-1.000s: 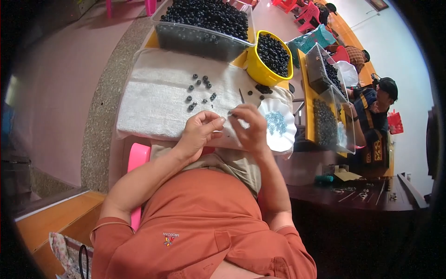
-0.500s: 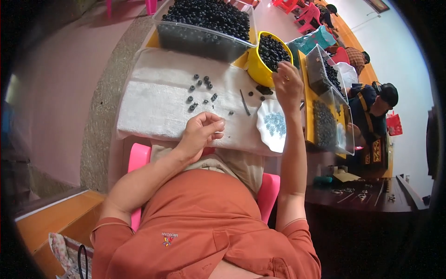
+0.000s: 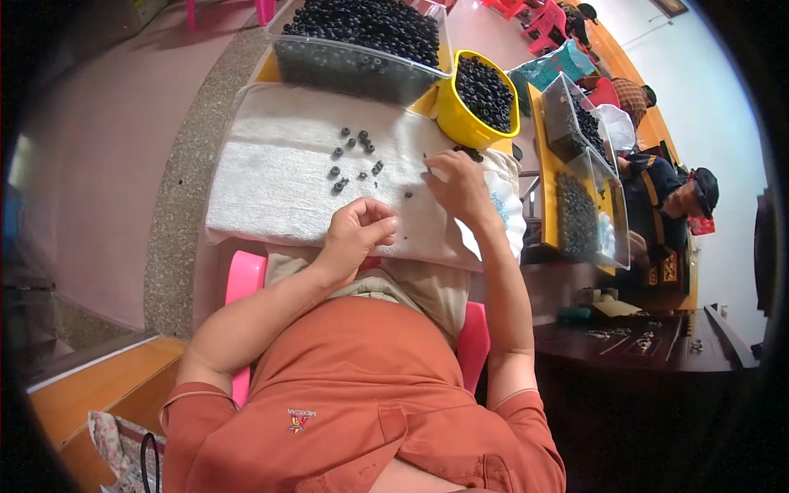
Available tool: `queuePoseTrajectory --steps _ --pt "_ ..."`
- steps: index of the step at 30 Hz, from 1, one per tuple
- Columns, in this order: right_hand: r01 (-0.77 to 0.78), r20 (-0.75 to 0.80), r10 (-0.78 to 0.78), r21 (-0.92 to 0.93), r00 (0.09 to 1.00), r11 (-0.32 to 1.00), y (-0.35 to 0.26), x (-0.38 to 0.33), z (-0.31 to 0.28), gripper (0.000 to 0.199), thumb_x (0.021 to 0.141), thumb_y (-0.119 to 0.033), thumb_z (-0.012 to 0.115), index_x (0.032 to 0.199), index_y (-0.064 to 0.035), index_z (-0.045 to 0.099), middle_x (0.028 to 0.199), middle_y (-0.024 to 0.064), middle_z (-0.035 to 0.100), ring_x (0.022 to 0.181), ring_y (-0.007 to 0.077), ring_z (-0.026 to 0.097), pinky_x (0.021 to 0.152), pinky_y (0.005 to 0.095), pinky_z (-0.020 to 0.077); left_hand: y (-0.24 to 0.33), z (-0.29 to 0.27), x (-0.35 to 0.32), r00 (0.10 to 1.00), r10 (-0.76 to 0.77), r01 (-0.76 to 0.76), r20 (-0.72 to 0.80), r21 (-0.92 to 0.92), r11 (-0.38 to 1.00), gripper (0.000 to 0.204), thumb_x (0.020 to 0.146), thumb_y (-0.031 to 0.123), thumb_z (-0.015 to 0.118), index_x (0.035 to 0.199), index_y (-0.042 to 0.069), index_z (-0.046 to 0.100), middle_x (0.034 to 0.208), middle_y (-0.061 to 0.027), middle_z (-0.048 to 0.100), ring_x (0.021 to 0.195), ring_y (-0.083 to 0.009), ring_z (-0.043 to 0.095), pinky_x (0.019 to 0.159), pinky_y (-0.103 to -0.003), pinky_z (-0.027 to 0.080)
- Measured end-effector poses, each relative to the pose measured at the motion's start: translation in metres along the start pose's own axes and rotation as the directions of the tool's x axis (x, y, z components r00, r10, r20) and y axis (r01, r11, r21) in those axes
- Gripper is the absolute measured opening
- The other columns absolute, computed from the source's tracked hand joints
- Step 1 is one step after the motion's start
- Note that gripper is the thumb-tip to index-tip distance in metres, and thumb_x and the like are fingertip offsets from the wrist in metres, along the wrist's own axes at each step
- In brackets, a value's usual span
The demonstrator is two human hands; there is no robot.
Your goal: The recorder is inspecting and sorting small black beads using a metal probe and their hands.
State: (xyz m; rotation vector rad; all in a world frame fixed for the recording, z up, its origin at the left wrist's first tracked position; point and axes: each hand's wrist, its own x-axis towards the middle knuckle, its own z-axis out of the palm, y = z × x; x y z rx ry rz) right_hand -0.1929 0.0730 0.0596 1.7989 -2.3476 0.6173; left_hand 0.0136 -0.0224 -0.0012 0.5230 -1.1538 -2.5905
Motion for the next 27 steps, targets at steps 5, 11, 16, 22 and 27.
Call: queuePoseTrajectory --steps 5,11,16,22,27 --pt "-0.11 0.228 0.09 0.076 0.97 0.991 -0.024 0.008 0.019 0.028 0.08 -0.015 0.069 0.106 -0.0069 0.07 0.102 0.0127 0.067 0.098 0.0331 0.063 0.086 0.0418 0.0495 -0.005 0.002 0.0 0.998 0.058 -0.058 -0.005 0.052 0.997 0.015 0.089 0.009 0.069 0.1 0.004 0.061 0.086 -0.0028 0.063 0.073 -0.009 0.061 0.068 -0.023 0.054" --pt "-0.076 0.23 0.056 0.081 0.971 0.994 -0.043 0.025 0.028 0.028 0.082 -0.013 0.064 0.109 -0.0091 0.07 0.108 0.0135 0.065 0.098 0.0347 0.063 0.086 0.0424 0.0493 -0.006 0.001 -0.001 0.998 0.06 -0.058 -0.021 0.082 0.995 0.014 0.089 0.008 0.069 0.099 0.004 0.061 0.086 -0.0027 0.064 0.072 -0.0087 0.062 0.067 -0.022 0.054" --pt "-0.039 0.27 0.028 0.035 0.962 0.999 -0.035 0.029 0.042 0.027 0.081 -0.014 0.066 0.108 -0.0137 0.07 0.106 0.0124 0.062 0.096 0.0332 0.063 0.082 0.0421 0.0494 -0.005 0.002 -0.002 0.998 0.064 -0.062 -0.02 0.082 0.995 0.015 0.089 0.009 0.069 0.1 0.003 0.061 0.086 -0.0023 0.064 0.072 -0.0084 0.062 0.067 -0.021 0.054" --pt "-0.026 0.261 0.008 0.069 0.965 0.997 -0.03 0.025 0.044 0.019 0.082 -0.013 0.065 0.1 -0.011 0.07 0.099 0.0125 0.061 0.093 0.0337 0.062 0.078 0.0423 0.0493 -0.004 0.002 -0.003 0.999 0.041 -0.039 -0.024 0.08 0.996 0.015 0.089 0.01 0.069 0.099 0.003 0.061 0.085 -0.0022 0.064 0.072 -0.008 0.062 0.067 -0.022 0.054" --pt "-0.03 0.154 0.013 0.112 0.988 0.993 -0.025 0.014 0.041 0.015 0.083 -0.009 0.064 0.097 -0.0069 0.069 0.094 0.0132 0.062 0.089 0.0344 0.062 0.074 0.0405 0.0494 -0.007 0.001 -0.001 0.998 0.065 -0.064 -0.016 0.057 0.996 0.014 0.09 0.011 0.069 0.099 0.003 0.061 0.085 -0.0025 0.064 0.072 -0.0082 0.062 0.067 -0.022 0.055"
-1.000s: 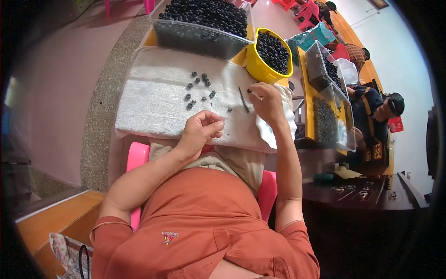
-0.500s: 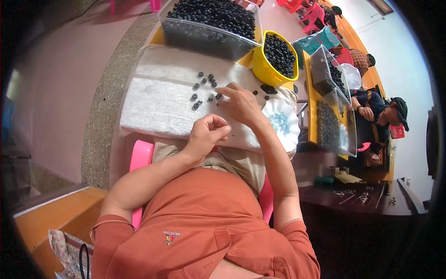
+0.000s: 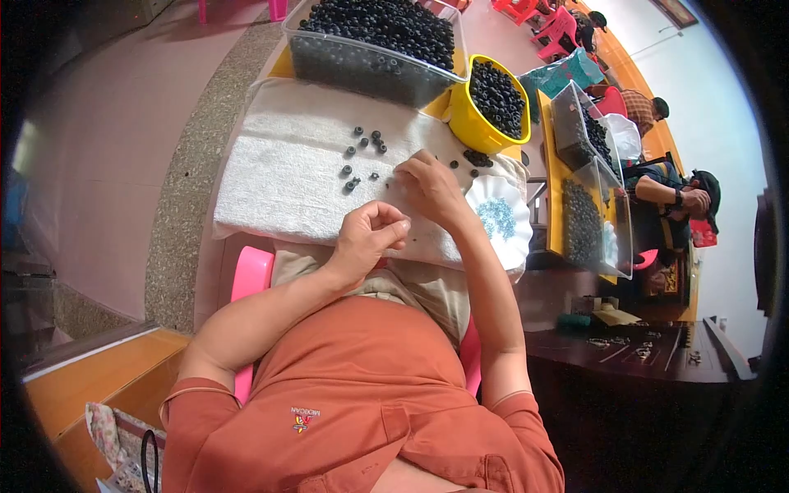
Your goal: The recorder is inspecting and sorting small black beads using a metal probe and their hands.
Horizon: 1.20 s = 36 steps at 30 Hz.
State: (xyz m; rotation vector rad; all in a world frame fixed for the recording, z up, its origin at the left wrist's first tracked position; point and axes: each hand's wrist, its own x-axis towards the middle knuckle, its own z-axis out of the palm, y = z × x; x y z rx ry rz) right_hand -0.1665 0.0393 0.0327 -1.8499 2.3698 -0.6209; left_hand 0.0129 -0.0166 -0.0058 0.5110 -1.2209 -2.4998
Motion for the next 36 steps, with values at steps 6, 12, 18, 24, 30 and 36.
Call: queuePoseTrajectory --steps 6,12,18,24,30,36 --pt "-0.166 -0.032 0.197 0.416 0.98 0.894 -0.009 -0.021 -0.007 0.011 0.083 -0.003 0.066 0.094 -0.0005 0.067 0.088 0.0114 0.066 0.076 0.0228 0.065 0.067 0.0313 0.0506 0.009 0.002 -0.003 0.997 -0.058 0.054 -0.053 -0.058 0.997 0.013 0.091 0.012 0.068 0.097 0.004 0.06 0.084 -0.0025 0.062 0.073 -0.0086 0.061 0.068 -0.024 0.055" --pt "-0.014 -0.13 0.066 0.362 0.989 0.932 -0.004 -0.025 -0.008 0.012 0.081 -0.002 0.068 0.092 0.0004 0.067 0.084 0.0106 0.066 0.074 0.0203 0.064 0.066 0.0296 0.0509 0.005 0.001 -0.001 0.998 -0.047 0.045 -0.035 -0.068 0.997 0.013 0.091 0.012 0.067 0.097 0.005 0.059 0.085 -0.0024 0.062 0.076 -0.0086 0.061 0.07 -0.025 0.056" --pt "-0.026 -0.036 0.024 -0.04 0.999 0.999 0.001 -0.009 -0.008 0.016 0.078 -0.012 0.069 0.092 -0.0031 0.071 0.091 0.0138 0.067 0.085 0.0316 0.065 0.076 0.0386 0.0505 0.006 0.002 -0.002 0.997 -0.063 0.061 -0.038 -0.045 0.997 0.012 0.091 0.011 0.067 0.097 0.005 0.059 0.085 -0.0023 0.062 0.075 -0.0081 0.061 0.07 -0.024 0.056" --pt "-0.064 0.002 0.064 -0.082 0.998 0.995 -0.01 0.008 -0.006 0.019 0.083 -0.018 0.066 0.096 -0.0057 0.072 0.096 0.0134 0.067 0.094 0.0328 0.063 0.084 0.0413 0.0488 0.002 0.001 0.0 0.998 -0.043 0.04 -0.055 -0.049 0.998 0.011 0.09 0.01 0.068 0.096 0.005 0.06 0.083 -0.0022 0.063 0.073 -0.0077 0.061 0.067 -0.023 0.056" --pt "0.101 0.036 -0.098 -0.094 0.995 0.99 -0.029 0.02 -0.001 0.02 0.081 -0.016 0.066 0.098 -0.0085 0.073 0.097 0.0094 0.067 0.096 0.0297 0.062 0.083 0.0392 0.0495 -0.004 0.003 -0.002 0.998 -0.004 0.004 -0.063 0.004 1.0 0.009 0.09 0.008 0.067 0.094 0.004 0.061 0.082 -0.0018 0.063 0.072 -0.0073 0.061 0.066 -0.023 0.055" --pt "0.112 0.147 -0.093 -0.126 0.985 0.986 -0.023 0.027 0.01 0.02 0.08 -0.017 0.066 0.098 -0.0107 0.073 0.099 0.0086 0.066 0.094 0.0291 0.062 0.084 0.0388 0.0495 -0.004 0.004 -0.002 0.998 0.018 -0.019 -0.06 -0.015 1.0 0.008 0.09 0.008 0.067 0.094 0.004 0.061 0.082 -0.0016 0.063 0.072 -0.0074 0.06 0.066 -0.024 0.055"
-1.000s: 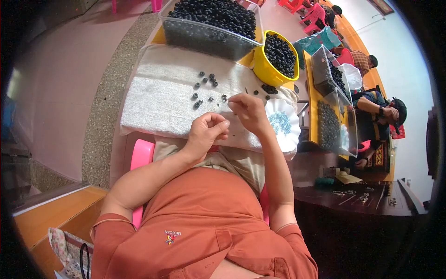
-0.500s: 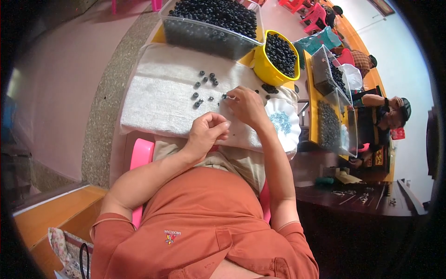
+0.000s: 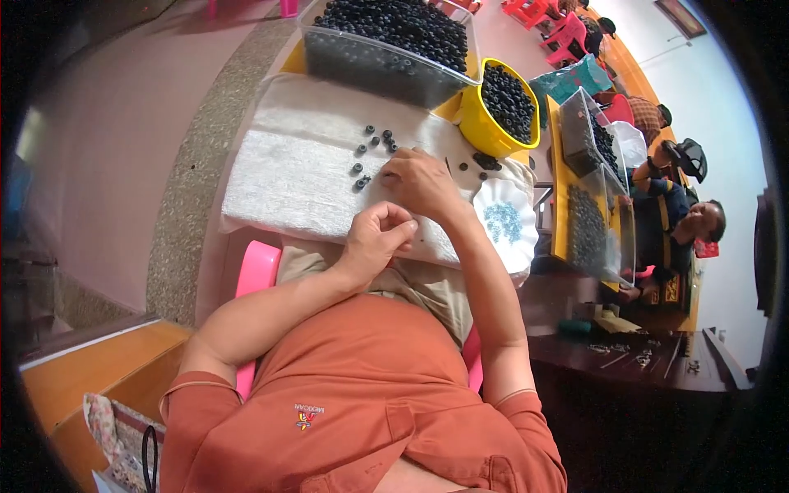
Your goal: The recorder is inspecting and sorting small black beads using a metal probe and their hands.
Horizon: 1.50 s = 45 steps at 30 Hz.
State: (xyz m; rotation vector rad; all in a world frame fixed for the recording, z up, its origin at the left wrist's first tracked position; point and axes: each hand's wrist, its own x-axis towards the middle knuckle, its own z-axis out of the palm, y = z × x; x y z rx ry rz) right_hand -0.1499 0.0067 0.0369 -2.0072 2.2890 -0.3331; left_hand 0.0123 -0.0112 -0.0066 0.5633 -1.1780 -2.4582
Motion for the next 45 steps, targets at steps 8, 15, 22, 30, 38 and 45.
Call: queuePoseTrajectory --steps 8,15,22,30,38,45 --pt "0.101 0.004 -0.102 0.117 0.995 0.988 -0.029 0.006 -0.017 0.022 0.08 -0.019 0.069 0.1 -0.0119 0.073 0.096 0.0095 0.065 0.092 0.0297 0.063 0.08 0.0399 0.0502 0.003 0.012 -0.018 0.948 0.3 -0.319 0.111 0.32 0.892 0.008 0.089 0.007 0.068 0.091 0.003 0.062 0.081 0.0025 0.062 0.072 -0.0025 0.055 0.063 -0.019 0.045" --pt "0.082 0.047 -0.089 0.13 0.995 0.988 -0.03 0.008 -0.007 0.021 0.081 -0.022 0.068 0.096 -0.0082 0.071 0.093 0.0119 0.063 0.09 0.0336 0.063 0.078 0.0444 0.051 0.01 0.015 -0.025 0.913 0.381 -0.408 0.146 0.336 0.849 0.008 0.089 0.008 0.069 0.09 0.004 0.062 0.077 0.0041 0.061 0.069 -0.0016 0.053 0.061 -0.019 0.044" --pt "-0.082 -0.115 0.159 0.498 0.981 0.863 -0.015 -0.025 -0.023 0.02 0.079 -0.008 0.074 0.096 0.0011 0.068 0.09 0.0154 0.069 0.078 0.0212 0.068 0.071 0.0307 0.053 0.014 0.009 -0.018 0.954 0.299 -0.281 -0.037 0.247 0.928 0.011 0.091 0.012 0.067 0.093 0.004 0.06 0.079 0.0011 0.061 0.069 -0.0049 0.056 0.063 -0.02 0.047" --pt "-0.014 -0.062 0.118 0.831 0.991 0.556 -0.012 -0.075 -0.018 0.024 0.084 0.0 0.07 0.107 0.0013 0.067 0.099 0.0091 0.064 0.091 0.0144 0.062 0.081 0.0274 0.0516 0.006 0.005 -0.006 0.971 0.198 -0.196 -0.132 0.028 0.98 0.02 0.092 0.014 0.068 0.104 0.003 0.057 0.085 -0.0022 0.062 0.074 -0.0085 0.06 0.07 -0.022 0.05" --pt "0.088 -0.084 -0.041 0.703 0.996 0.706 -0.01 -0.087 -0.024 0.026 0.082 0.003 0.07 0.107 -0.0016 0.068 0.098 0.0097 0.064 0.09 0.0172 0.062 0.076 0.0268 0.0501 0.007 0.002 -0.007 0.999 -0.018 0.025 0.044 -0.169 0.985 0.018 0.092 0.009 0.066 0.106 0.002 0.056 0.092 -0.0068 0.067 0.08 -0.011 0.065 0.074 -0.025 0.054" --pt "0.13 -0.302 0.106 0.665 0.947 0.736 -0.027 -0.092 -0.012 0.033 0.074 0.006 0.074 0.104 0.0005 0.065 0.096 0.0127 0.065 0.088 0.0216 0.067 0.075 0.0302 0.053 0.012 0.001 -0.006 0.995 -0.093 0.097 0.028 -0.285 0.953 0.014 0.091 0.007 0.066 0.103 0.004 0.058 0.09 -0.0044 0.067 0.08 -0.011 0.064 0.071 -0.025 0.054"
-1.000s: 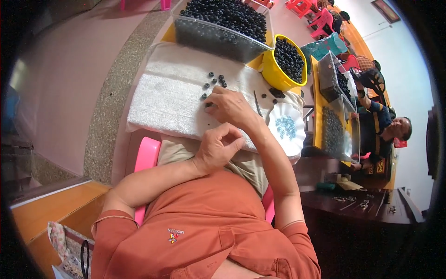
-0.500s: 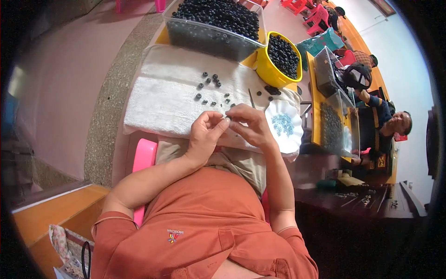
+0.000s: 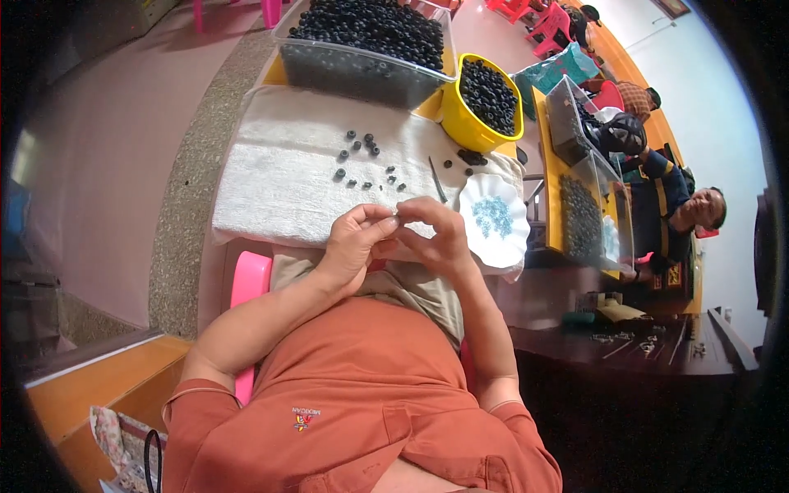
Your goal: The recorder is inspecting and sorting small black beads using a metal probe and their hands.
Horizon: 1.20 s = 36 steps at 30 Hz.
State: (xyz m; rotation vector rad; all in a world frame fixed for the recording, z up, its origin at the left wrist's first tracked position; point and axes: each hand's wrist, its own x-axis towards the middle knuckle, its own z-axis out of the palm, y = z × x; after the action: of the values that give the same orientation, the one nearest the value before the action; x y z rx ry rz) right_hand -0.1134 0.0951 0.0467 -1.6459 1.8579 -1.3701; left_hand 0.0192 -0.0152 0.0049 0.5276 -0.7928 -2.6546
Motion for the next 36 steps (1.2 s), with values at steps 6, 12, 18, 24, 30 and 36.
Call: queuePoseTrajectory --steps 6,12,18,24,30,36 --pt "0.159 -0.057 -0.176 -0.222 0.983 0.962 0.002 -0.005 0.0 0.035 0.072 0.004 0.074 0.105 -0.0036 0.064 0.096 0.0124 0.068 0.087 0.0282 0.066 0.074 0.0354 0.0533 -0.004 -0.007 0.004 0.998 -0.049 0.049 0.03 -0.004 0.999 0.008 0.092 0.006 0.064 0.099 0.005 0.061 0.095 -0.0068 0.067 0.083 -0.016 0.066 0.074 -0.033 0.058" --pt "0.146 -0.085 -0.167 -0.215 0.982 0.966 0.004 -0.009 0.0 0.034 0.072 0.006 0.072 0.103 -0.0031 0.064 0.095 0.012 0.068 0.083 0.0289 0.066 0.072 0.0362 0.0531 0.006 0.002 -0.001 0.996 -0.081 0.081 0.03 0.015 0.997 0.005 0.09 0.007 0.066 0.094 0.005 0.063 0.088 -0.0042 0.067 0.078 -0.0121 0.064 0.073 -0.029 0.056" --pt "0.148 -0.21 -0.212 -0.283 0.954 0.948 0.004 -0.012 0.013 0.032 0.069 0.006 0.074 0.098 -0.003 0.066 0.089 0.0113 0.069 0.08 0.0278 0.067 0.07 0.0342 0.0528 0.002 0.0 0.002 0.998 -0.042 0.042 -0.038 0.018 0.999 0.008 0.089 0.005 0.068 0.095 0.005 0.063 0.088 -0.0053 0.067 0.077 -0.0134 0.065 0.071 -0.028 0.056" --pt "0.162 -0.247 -0.261 -0.358 0.933 0.919 0.002 -0.017 0.017 0.035 0.065 0.006 0.076 0.098 -0.0032 0.066 0.09 0.0109 0.069 0.082 0.0282 0.067 0.07 0.0348 0.0532 0.0 0.002 0.0 0.997 -0.045 0.046 -0.056 0.021 0.999 0.008 0.089 0.005 0.068 0.096 0.004 0.064 0.087 -0.0052 0.067 0.074 -0.013 0.065 0.068 -0.026 0.055" --pt "0.062 -0.247 -0.185 -0.433 0.951 0.899 -0.009 -0.032 -0.013 0.031 0.068 0.005 0.076 0.096 -0.0043 0.067 0.089 0.012 0.068 0.08 0.0291 0.067 0.069 0.0346 0.0537 0.0 0.0 0.0 0.998 -0.027 0.032 -0.056 0.085 0.996 0.009 0.091 0.007 0.066 0.099 0.004 0.064 0.09 -0.0052 0.068 0.076 -0.0118 0.064 0.071 -0.025 0.055" --pt "-0.35 -0.321 0.161 -0.708 0.933 0.613 0.012 -0.071 -0.081 0.018 0.077 -0.006 0.072 0.095 -0.0039 0.069 0.089 0.0127 0.068 0.08 0.029 0.067 0.069 0.0366 0.0522 -0.004 0.001 -0.001 0.999 -0.032 0.036 -0.028 0.136 0.99 0.011 0.091 0.007 0.066 0.102 0.004 0.064 0.094 -0.006 0.068 0.079 -0.0118 0.064 0.074 -0.026 0.055"
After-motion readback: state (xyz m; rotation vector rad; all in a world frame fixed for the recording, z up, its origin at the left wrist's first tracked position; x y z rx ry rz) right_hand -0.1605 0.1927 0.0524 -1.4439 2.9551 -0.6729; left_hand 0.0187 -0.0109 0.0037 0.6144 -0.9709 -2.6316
